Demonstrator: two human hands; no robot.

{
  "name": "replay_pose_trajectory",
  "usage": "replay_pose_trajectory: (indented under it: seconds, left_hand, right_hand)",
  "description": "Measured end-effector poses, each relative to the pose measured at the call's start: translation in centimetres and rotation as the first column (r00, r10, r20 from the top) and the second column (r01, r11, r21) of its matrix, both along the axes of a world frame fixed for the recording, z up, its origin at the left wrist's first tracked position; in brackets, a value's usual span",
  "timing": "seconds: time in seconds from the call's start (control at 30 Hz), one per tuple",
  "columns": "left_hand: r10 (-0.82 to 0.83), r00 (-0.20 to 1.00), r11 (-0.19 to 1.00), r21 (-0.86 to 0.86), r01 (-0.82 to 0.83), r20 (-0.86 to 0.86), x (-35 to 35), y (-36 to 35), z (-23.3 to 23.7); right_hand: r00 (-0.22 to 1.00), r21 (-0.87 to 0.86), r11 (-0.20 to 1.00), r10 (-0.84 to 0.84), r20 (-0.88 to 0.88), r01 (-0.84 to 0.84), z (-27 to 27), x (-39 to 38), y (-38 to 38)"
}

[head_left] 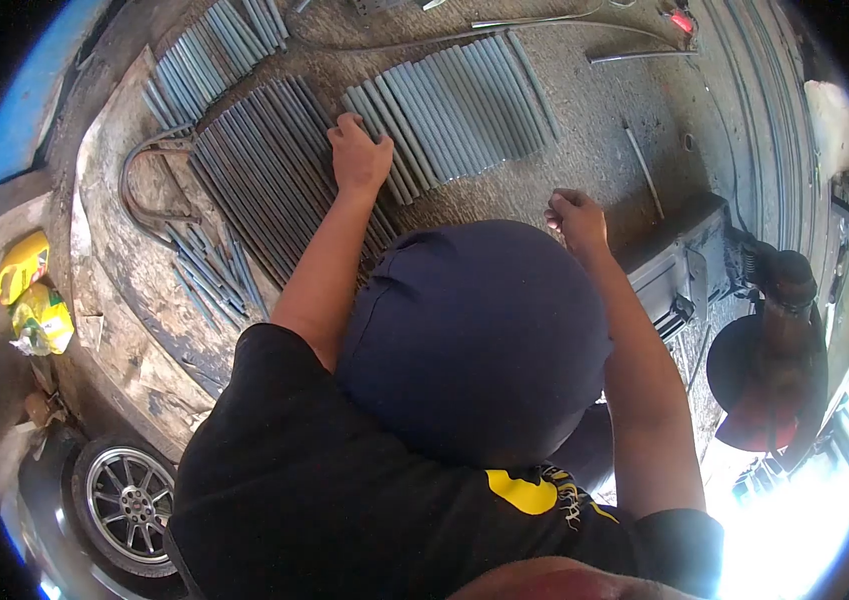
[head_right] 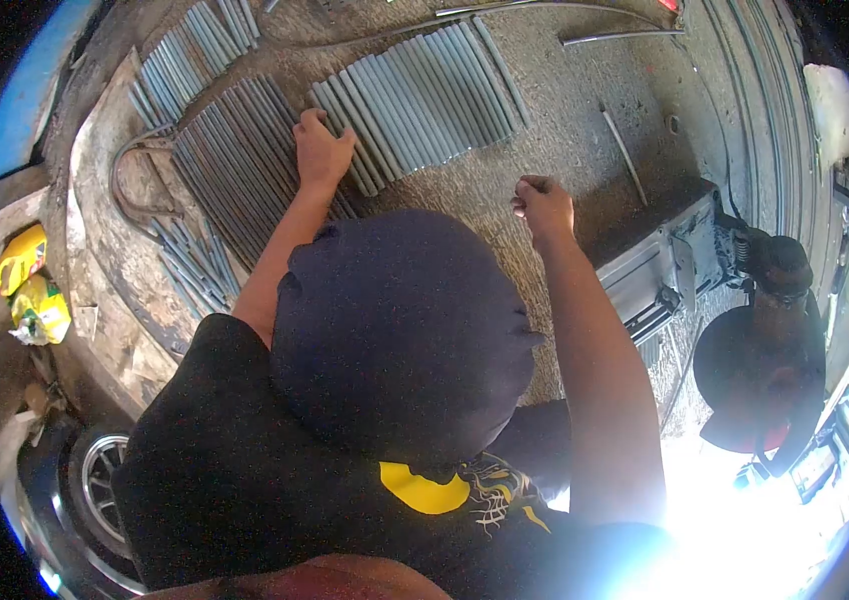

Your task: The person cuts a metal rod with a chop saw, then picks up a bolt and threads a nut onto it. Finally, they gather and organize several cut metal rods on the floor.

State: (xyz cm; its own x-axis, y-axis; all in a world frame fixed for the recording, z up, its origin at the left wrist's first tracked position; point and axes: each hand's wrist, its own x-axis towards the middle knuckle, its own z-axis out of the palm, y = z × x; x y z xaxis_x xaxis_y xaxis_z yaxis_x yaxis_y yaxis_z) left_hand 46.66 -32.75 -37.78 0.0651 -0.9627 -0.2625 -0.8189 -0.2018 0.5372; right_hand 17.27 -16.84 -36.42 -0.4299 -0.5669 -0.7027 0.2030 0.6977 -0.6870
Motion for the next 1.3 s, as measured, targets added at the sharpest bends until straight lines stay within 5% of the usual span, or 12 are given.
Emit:
replay_pose_trajectory:
  seconds: [0.17, 0.37, 0.57, 0.73, 0.77, 0.93, 1.23, 1.3]
  left_hand:
    - [-0.008, 0.999, 0.997, 0.075, 0.011, -0.038, 0.0, -0.1, 1.3]
    - [-0.064, 0.997, 0.997, -0.035, 0.065, 0.033, 0.3, 0.1, 0.6]
    - [0.009, 0.999, 0.999, 0.045, -0.007, -0.046, -0.1, 0.1, 1.1]
    - [0.134, 0.991, 0.990, -0.052, -0.134, 0.005, -1.7, 0.1, 0.0]
    - [0.134, 0.990, 0.989, 0.064, -0.131, -0.033, -1.9, -0.1, 1.2]
    - [0.106, 0.994, 0.993, 0.039, -0.107, 0.026, -1.4, -0.8, 0.2]
    - [-0.016, 0.998, 0.932, 0.363, -0.010, 0.069, 0.5, -3.4, 1.6]
    - [-0.030, 0.997, 0.951, 0.310, 0.007, 0.069, 1.0, -3.2, 0.6]
  right_hand:
    - [1.000, 0.020, 0.999, 0.029, 0.000, -0.029, -0.1, 0.3, 0.0]
    - [0.999, 0.005, 1.000, -0.017, 0.037, 0.017, 0.1, 0.3, -0.5]
    - [1.000, -0.009, 1.000, 0.009, -0.005, -0.009, 0.3, 0.1, 0.1]
    - [0.999, 0.065, 0.997, -0.035, 0.037, 0.033, 0.1, 0.7, 0.4]
    - [0.999, 0.068, 0.997, -0.032, 0.040, 0.029, 0.2, 0.9, 0.3]
    - [0.999, 0.038, 0.999, -0.026, 0.045, 0.025, 0.3, 1.4, -0.6]
    - [0.997, 0.010, 0.999, -0.043, 0.061, 0.042, 0.6, 1.2, -0.4]
    - [0.998, -0.001, 0.999, -0.037, 0.049, 0.037, 0.2, 0.8, 0.0]
